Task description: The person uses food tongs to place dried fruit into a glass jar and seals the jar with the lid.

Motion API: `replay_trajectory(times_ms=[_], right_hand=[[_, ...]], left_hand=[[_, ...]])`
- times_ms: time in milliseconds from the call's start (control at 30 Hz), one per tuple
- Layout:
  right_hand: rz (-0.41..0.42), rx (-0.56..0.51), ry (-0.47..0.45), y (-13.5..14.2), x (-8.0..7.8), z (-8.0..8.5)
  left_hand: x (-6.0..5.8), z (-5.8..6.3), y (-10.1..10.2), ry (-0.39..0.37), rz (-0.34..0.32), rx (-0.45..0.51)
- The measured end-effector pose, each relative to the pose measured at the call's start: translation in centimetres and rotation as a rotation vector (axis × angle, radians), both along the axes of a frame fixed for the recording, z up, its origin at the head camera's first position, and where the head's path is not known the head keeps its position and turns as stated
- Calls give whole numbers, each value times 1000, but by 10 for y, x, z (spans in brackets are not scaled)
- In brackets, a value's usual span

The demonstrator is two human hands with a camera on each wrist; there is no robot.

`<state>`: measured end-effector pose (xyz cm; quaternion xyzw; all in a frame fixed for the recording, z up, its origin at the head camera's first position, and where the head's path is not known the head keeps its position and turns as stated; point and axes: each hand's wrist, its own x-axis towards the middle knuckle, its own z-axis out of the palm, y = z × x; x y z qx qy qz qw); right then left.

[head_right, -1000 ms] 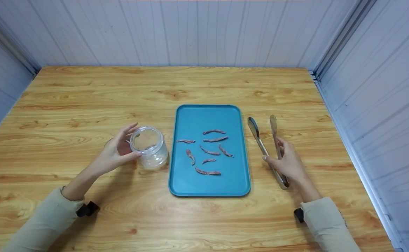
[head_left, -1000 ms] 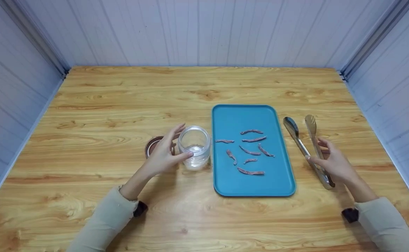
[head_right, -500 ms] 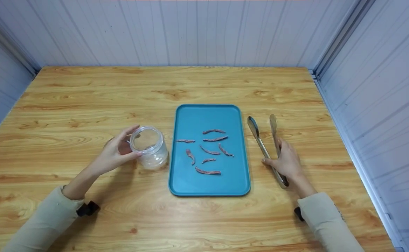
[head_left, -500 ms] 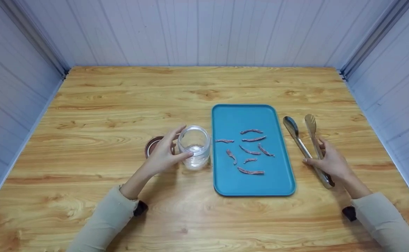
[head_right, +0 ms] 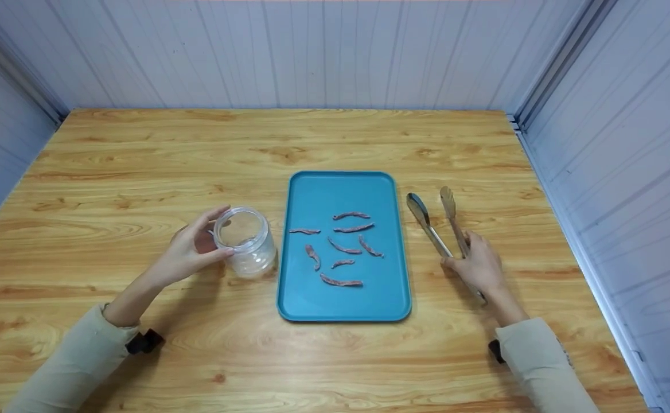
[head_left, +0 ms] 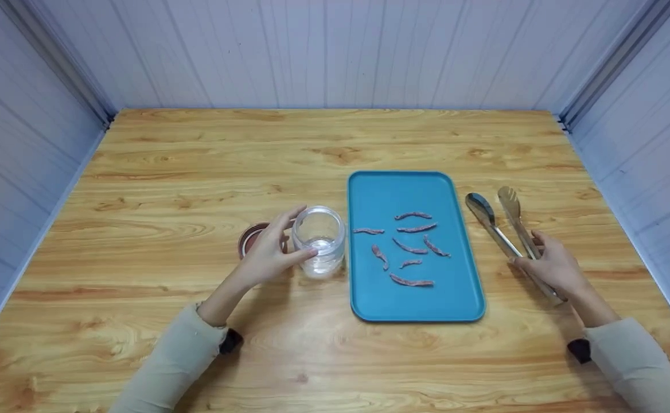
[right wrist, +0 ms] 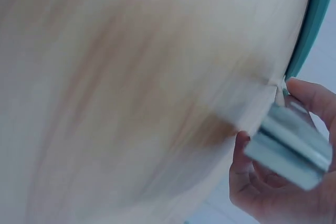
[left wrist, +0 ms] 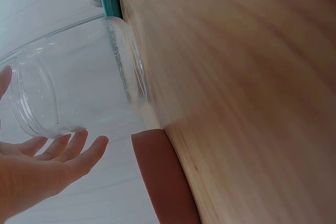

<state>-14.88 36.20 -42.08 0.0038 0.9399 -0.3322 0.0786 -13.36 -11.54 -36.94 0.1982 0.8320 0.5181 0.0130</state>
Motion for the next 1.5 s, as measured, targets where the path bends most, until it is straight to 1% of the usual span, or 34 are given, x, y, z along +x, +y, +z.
replay_trajectory(times_ms=[267,367,500,733,867,1000,1067,1233,1333,1500], right_hand=[[16,-4,56,9,3,7],[25,9,86,12,3,9],[30,52,135,17,4,9],[2,107,248,26,5,8],[-7,101,286,29,6,9],[26,63,322,33,5,12],[57,33,339,34,5,14],[130,-29,344,31,7,21],[162,-18,357,28,8,25],[213,13,408,24,10,27]], left_hand=[[1,1,0,-5,5,2],[1,2,0,-8,8,4],[0,0,0,-11,8,10],[-13,-29,-6,9,16,16],[-15,-33,-7,22,19,3],[-15,-33,-7,24,18,3],[-15,-33,-7,22,17,8],[-15,-33,-7,13,17,14],[-16,-34,-7,10,17,11],[-15,-33,-7,6,17,2]])
